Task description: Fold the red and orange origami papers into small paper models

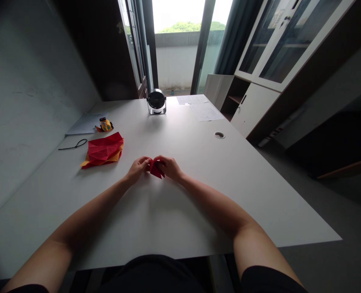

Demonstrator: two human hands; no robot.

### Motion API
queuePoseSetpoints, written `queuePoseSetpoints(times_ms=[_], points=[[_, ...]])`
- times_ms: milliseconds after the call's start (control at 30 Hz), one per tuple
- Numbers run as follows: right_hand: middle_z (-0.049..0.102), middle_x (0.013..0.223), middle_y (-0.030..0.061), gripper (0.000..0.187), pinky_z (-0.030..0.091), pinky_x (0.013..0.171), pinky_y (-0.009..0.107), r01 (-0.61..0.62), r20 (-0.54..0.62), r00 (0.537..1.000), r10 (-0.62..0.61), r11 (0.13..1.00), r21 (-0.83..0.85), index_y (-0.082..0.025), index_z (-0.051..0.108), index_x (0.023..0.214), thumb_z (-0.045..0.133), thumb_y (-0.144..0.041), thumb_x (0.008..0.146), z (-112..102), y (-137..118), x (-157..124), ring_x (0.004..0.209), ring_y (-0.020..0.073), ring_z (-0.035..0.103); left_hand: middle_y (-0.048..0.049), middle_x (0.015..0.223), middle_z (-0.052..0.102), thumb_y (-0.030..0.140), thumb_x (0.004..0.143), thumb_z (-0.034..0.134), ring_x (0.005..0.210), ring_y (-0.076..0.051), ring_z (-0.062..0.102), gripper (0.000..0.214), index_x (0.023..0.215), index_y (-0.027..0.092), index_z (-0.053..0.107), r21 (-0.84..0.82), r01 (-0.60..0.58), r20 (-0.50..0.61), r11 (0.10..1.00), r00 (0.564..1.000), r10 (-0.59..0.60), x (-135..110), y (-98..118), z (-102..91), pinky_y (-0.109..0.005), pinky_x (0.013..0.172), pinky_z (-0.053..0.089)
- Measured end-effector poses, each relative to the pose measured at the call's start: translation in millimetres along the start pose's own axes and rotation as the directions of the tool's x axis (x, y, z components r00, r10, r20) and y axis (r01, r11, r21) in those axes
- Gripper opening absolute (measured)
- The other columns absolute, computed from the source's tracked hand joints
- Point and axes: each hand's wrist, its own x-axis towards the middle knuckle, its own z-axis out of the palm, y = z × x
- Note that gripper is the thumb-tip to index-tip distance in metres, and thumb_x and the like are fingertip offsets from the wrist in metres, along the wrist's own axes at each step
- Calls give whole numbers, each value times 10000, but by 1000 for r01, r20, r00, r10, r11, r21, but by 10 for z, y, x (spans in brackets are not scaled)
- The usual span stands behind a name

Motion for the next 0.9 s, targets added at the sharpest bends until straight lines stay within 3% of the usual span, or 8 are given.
queuePoseSetpoints(times_ms=[133, 333, 500, 700, 900], points=[[676, 718, 6, 204, 436, 591, 243, 28, 14, 1000, -27, 999, -29, -207, 714, 979, 540, -244, 878, -1, -21, 1, 592, 121, 520, -67, 772, 717, 500, 802, 739, 658, -178, 672, 379, 919, 141, 709, 1, 62, 72, 998, 996, -62, 6, 7, -24, -282, 617, 535], [670, 728, 4, 213, 415, 590, 239, 40, 28, 999, -40, 999, -14, -209, 718, 961, 544, -197, 840, 1, -27, 5, 598, 120, 506, -48, 751, 710, 453, 752, 796, 620, -147, 639, 359, 907, 142, 707, -22, 113, 62, 993, 992, -112, 45, -16, -84, -256, 591, 509], [702, 811, 25, 235, 450, 642, 261, 16, 54, 998, -19, 998, 62, -203, 729, 958, 558, -186, 798, 0, -9, 11, 682, 148, 570, -52, 760, 713, 416, 702, 843, 611, -142, 640, 371, 900, 138, 699, -54, 125, 54, 991, 991, -122, 59, -19, -92, -249, 579, 503], [667, 766, 16, 225, 477, 657, 275, -93, 111, 992, 57, 933, 348, -176, 697, 971, 561, -297, 840, -80, -19, 47, 678, 148, 574, -34, 773, 702, 412, 687, 846, 640, -140, 648, 379, 904, 143, 688, -119, 66, -80, 991, 994, -75, 86, -77, -87, -261, 613, 526], [623, 732, 4, 293, 447, 626, 266, -129, 90, 991, 102, 916, 381, -172, 652, 865, 653, -465, 853, -52, 33, 69, 648, 129, 533, -10, 761, 664, 405, 673, 846, 639, -114, 618, 381, 891, 141, 679, -149, -11, -170, 989, 985, -14, 99, -114, -69, -240, 616, 518]])
